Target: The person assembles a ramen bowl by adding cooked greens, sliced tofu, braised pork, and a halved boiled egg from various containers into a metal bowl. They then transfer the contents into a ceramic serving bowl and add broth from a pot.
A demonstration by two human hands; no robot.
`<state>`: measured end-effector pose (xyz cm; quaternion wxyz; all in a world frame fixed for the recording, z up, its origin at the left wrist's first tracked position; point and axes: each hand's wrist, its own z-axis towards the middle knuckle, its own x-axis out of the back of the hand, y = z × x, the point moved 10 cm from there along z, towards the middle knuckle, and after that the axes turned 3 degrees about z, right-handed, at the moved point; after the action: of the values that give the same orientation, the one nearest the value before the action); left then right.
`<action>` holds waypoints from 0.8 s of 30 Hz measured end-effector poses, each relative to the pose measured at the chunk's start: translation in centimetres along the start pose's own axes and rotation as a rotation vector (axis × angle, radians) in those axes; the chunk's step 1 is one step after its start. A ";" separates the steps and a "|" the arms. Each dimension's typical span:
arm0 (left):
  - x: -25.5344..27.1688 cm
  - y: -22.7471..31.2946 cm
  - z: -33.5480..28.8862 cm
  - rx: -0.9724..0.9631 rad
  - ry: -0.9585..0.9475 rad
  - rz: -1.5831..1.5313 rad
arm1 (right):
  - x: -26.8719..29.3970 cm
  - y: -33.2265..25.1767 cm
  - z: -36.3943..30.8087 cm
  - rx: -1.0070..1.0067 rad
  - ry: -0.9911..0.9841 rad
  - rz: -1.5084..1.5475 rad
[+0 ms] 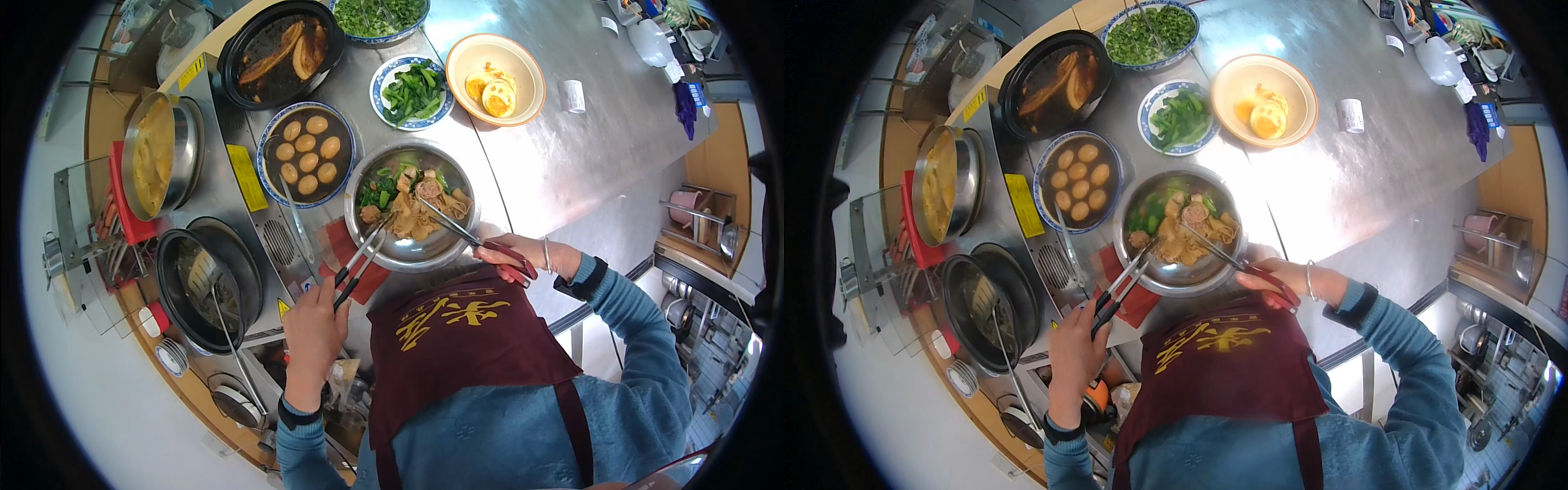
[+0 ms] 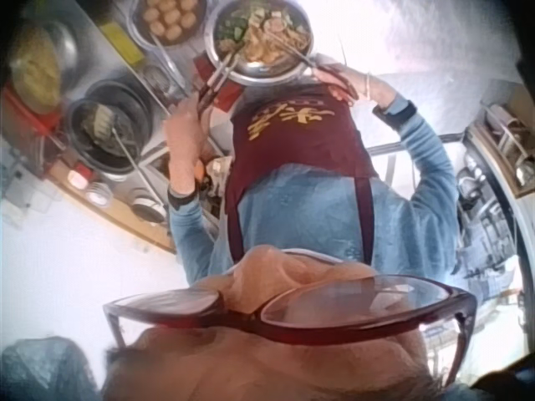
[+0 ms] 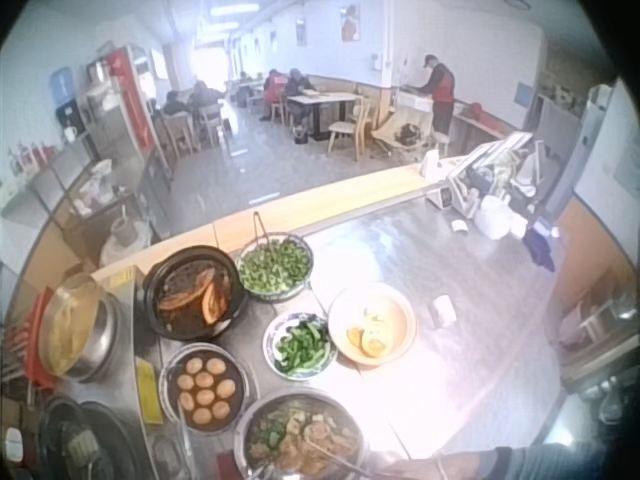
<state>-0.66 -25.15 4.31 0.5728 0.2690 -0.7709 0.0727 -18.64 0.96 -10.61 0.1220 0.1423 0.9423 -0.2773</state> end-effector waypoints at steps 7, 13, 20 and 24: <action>0.4 2.3 -1.9 -0.120 0.025 0.162 | -0.6 -1.8 3.3 -0.058 -0.120 -0.081; 0.4 2.4 -2.3 -0.126 0.044 0.205 | 0.6 -3.6 3.3 -0.031 -0.013 -0.147; 1.3 0.5 -0.7 -0.003 0.072 0.089 | 0.0 -3.1 1.0 0.086 0.006 -0.070; 0.0 0.0 2.8 0.039 0.052 -0.011 | 0.4 -1.4 -0.2 0.026 0.024 0.031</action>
<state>-2.99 -26.33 3.38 0.5876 0.2822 -0.7528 0.0913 -19.53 0.06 -9.87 0.1131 0.1616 0.9378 -0.2857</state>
